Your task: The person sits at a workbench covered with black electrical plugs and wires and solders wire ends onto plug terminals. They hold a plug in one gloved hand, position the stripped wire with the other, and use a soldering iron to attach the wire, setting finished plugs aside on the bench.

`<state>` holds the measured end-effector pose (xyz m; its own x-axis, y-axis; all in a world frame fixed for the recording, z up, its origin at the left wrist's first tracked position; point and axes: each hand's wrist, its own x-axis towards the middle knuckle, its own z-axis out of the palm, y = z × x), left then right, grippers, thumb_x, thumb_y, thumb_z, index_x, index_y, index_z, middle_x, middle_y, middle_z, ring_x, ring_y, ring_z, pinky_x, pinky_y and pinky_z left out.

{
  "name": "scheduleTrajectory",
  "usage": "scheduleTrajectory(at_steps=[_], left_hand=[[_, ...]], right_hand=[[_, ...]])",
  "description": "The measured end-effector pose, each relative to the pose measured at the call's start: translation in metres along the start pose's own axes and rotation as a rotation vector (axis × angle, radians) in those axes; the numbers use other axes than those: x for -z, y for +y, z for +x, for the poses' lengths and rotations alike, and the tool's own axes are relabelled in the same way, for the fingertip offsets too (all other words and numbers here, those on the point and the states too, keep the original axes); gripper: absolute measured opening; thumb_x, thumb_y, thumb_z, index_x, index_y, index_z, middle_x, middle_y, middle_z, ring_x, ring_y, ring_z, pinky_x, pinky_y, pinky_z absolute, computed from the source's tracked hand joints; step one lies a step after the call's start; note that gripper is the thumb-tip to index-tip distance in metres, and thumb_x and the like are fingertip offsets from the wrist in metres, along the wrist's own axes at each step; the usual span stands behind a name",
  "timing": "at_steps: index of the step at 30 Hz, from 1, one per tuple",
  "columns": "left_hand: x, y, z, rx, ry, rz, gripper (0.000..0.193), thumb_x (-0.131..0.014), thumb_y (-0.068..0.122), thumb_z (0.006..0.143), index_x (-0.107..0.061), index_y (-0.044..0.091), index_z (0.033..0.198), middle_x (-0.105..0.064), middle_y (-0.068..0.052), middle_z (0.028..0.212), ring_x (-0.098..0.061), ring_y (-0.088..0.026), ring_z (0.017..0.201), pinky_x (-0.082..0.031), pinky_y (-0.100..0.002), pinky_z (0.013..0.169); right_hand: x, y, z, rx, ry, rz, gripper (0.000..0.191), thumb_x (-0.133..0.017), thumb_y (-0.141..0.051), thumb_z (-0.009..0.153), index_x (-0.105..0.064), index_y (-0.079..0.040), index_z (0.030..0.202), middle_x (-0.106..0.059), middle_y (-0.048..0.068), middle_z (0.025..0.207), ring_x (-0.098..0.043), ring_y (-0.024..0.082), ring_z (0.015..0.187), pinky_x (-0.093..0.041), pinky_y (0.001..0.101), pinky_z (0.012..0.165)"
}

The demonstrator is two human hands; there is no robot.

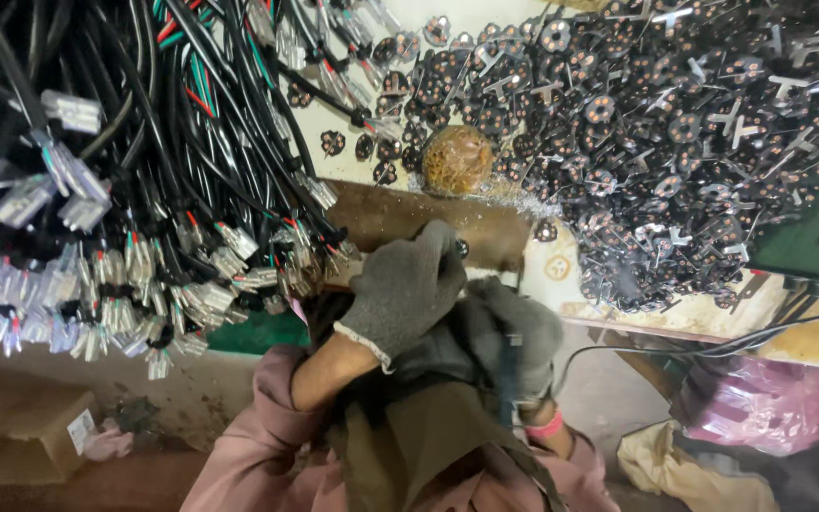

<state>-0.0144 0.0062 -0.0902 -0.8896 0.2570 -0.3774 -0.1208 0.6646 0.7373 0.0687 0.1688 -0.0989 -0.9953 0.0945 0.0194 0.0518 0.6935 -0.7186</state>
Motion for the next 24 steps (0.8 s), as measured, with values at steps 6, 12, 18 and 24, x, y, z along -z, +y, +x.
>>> scheduleTrajectory(at_steps=[6, 12, 18, 24], left_hand=[[-0.002, 0.002, -0.002, 0.007, 0.086, -0.004, 0.013, -0.064, 0.021, 0.095, -0.057, 0.01, 0.095, -0.065, -0.024, 0.068, -0.067, -0.048, 0.068, -0.05, -0.059, 0.056], [-0.005, 0.007, -0.011, -0.06, 0.099, -0.125, 0.012, -0.061, 0.019, 0.097, -0.055, 0.009, 0.1, -0.067, -0.022, 0.074, -0.067, -0.047, 0.074, -0.049, -0.058, 0.06], [0.004, 0.005, -0.021, 0.037, -0.004, -0.204, 0.024, -0.07, 0.029, 0.099, -0.058, 0.01, 0.108, -0.07, -0.018, 0.08, -0.071, -0.042, 0.075, -0.053, -0.052, 0.061], [0.008, -0.015, -0.031, -0.378, 0.051, -0.376, 0.028, -0.068, 0.008, 0.096, -0.065, 0.006, 0.124, -0.069, -0.017, 0.12, -0.067, -0.039, 0.112, -0.056, -0.044, 0.093]], right_hand=[[-0.018, 0.022, -0.028, 0.274, 0.028, 0.0, 0.038, -0.076, -0.005, 0.079, -0.068, -0.003, 0.116, -0.072, 0.016, 0.096, -0.07, 0.035, 0.085, -0.053, 0.0424, 0.075], [-0.024, 0.047, -0.058, -0.167, 0.002, 0.39, 0.034, -0.078, -0.006, 0.087, -0.064, -0.005, 0.119, -0.068, 0.011, 0.108, -0.067, 0.021, 0.095, -0.057, 0.0325, 0.082], [-0.009, 0.038, -0.033, -0.152, 0.121, 0.372, 0.055, -0.084, -0.005, 0.078, -0.056, -0.008, 0.125, -0.062, 0.012, 0.117, -0.061, 0.022, 0.109, -0.052, 0.037, 0.096], [-0.006, 0.018, -0.019, -0.236, 0.125, 0.463, 0.057, -0.087, -0.009, 0.079, -0.054, -0.006, 0.125, -0.062, 0.011, 0.118, -0.061, 0.023, 0.112, -0.049, 0.0379, 0.101]])
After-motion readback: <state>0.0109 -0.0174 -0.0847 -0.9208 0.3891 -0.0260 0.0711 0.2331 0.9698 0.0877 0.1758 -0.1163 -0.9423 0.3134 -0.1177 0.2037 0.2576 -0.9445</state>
